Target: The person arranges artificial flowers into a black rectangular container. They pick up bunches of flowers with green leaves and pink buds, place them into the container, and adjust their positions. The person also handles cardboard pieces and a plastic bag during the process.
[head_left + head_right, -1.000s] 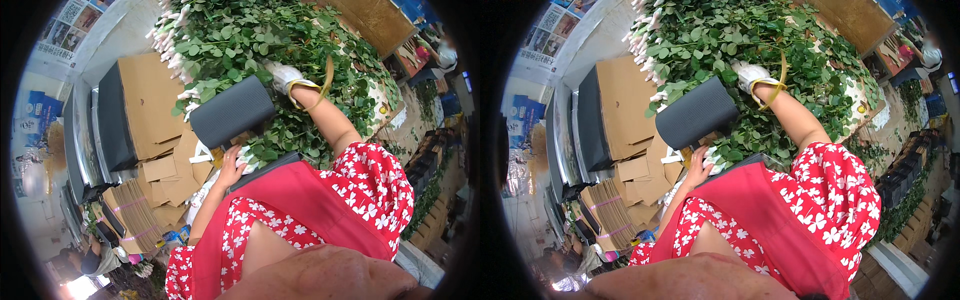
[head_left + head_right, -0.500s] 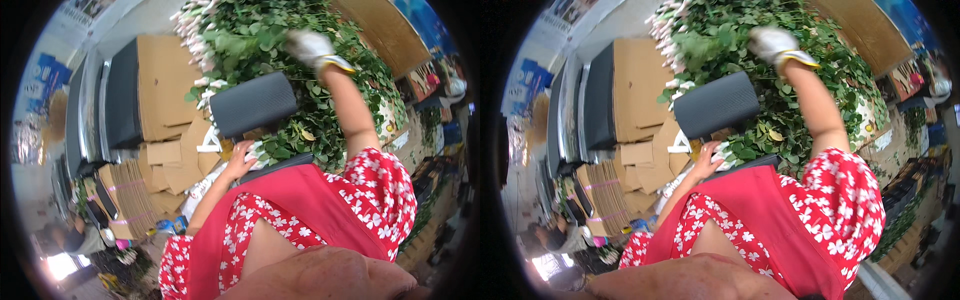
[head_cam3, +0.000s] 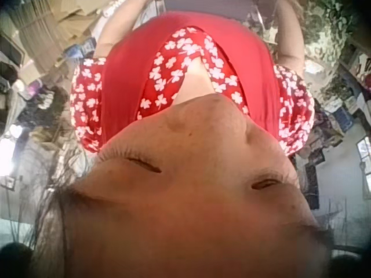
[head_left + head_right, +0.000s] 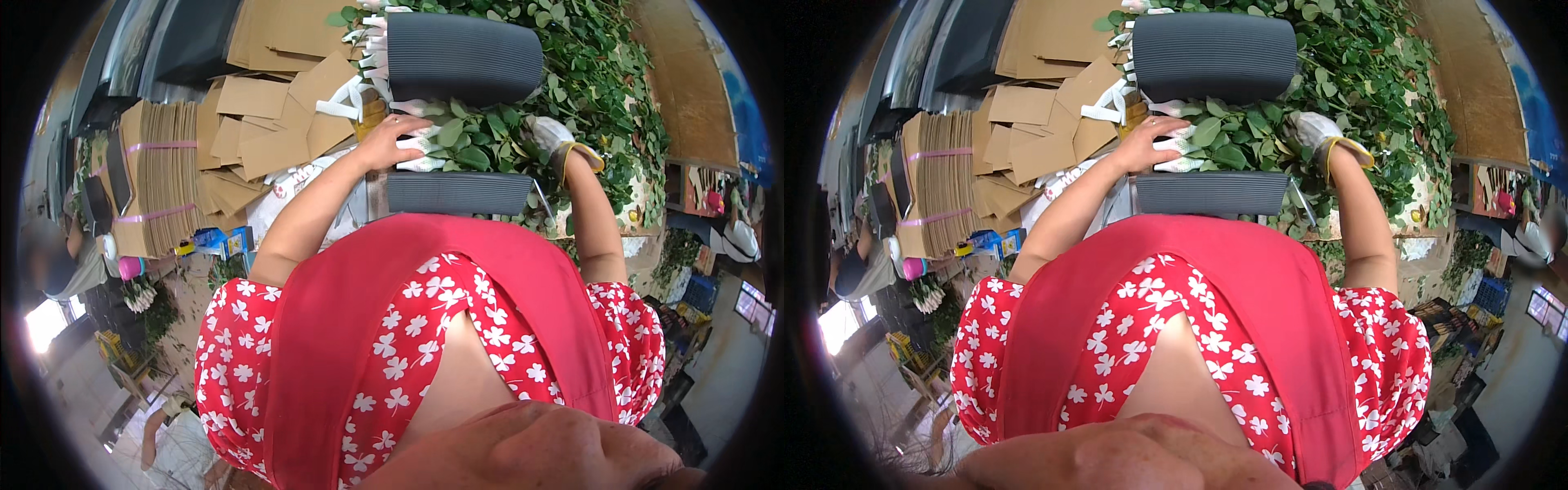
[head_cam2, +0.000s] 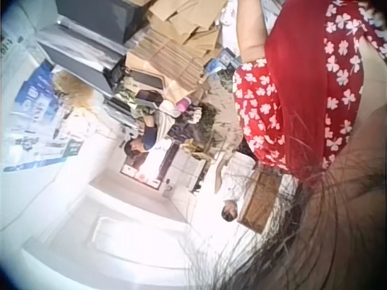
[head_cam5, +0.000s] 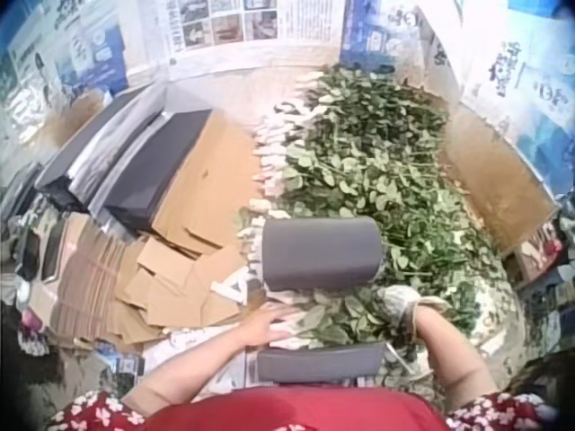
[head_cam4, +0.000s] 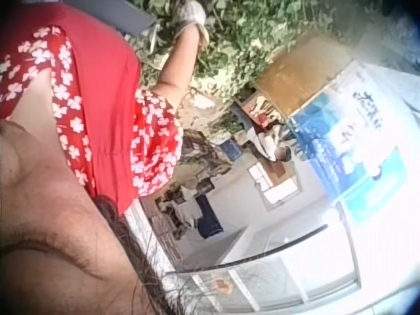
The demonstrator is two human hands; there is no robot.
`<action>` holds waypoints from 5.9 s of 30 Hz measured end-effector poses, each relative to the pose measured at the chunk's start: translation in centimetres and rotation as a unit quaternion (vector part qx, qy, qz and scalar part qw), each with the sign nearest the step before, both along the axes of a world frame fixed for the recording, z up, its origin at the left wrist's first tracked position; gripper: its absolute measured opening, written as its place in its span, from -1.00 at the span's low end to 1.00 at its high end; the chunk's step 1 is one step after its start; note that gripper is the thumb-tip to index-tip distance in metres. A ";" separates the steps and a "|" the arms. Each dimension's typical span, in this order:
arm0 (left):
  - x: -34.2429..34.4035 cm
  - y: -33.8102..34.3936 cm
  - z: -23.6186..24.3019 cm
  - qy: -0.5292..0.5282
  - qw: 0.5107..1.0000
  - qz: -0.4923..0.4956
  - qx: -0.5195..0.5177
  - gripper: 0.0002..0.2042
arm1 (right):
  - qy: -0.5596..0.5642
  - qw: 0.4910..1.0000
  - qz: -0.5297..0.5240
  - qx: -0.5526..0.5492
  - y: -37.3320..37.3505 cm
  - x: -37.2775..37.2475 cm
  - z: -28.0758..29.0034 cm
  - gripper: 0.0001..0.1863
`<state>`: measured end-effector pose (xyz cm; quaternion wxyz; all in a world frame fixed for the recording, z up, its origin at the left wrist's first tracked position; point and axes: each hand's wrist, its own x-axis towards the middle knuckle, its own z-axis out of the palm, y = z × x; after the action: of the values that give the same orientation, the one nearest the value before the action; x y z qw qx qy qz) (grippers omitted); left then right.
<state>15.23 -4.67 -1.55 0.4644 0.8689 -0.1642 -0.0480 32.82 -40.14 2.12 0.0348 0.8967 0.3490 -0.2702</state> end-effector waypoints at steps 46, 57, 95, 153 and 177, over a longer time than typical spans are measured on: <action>-6.6 7.8 6.8 -0.122 0.903 0.270 0.310 -0.74 | -0.096 0.942 0.218 0.237 15.2 -7.3 2.9 -0.38; -6.8 9.3 5.5 0.128 0.982 0.123 0.068 -0.75 | -0.061 0.947 0.193 0.249 14.0 -7.7 3.8 -0.32; -2.8 -1.4 -1.1 -0.107 0.989 0.096 -0.025 -0.80 | -0.010 0.967 0.173 0.187 15.2 -8.3 6.1 -0.74; 0.9 0.0 -0.1 -0.014 0.996 0.071 -0.058 -0.50 | 0.132 0.974 0.043 0.181 11.0 -8.8 6.2 -0.64; 0.6 0.4 -0.5 -0.021 0.995 0.089 -0.045 -0.46 | 0.124 0.968 0.073 0.207 10.6 -9.0 5.0 -0.58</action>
<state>15.83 -4.25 -2.03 0.5015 0.8593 -0.0981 0.0194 23.77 -29.57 7.17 -0.1753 0.8162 0.4632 -0.2976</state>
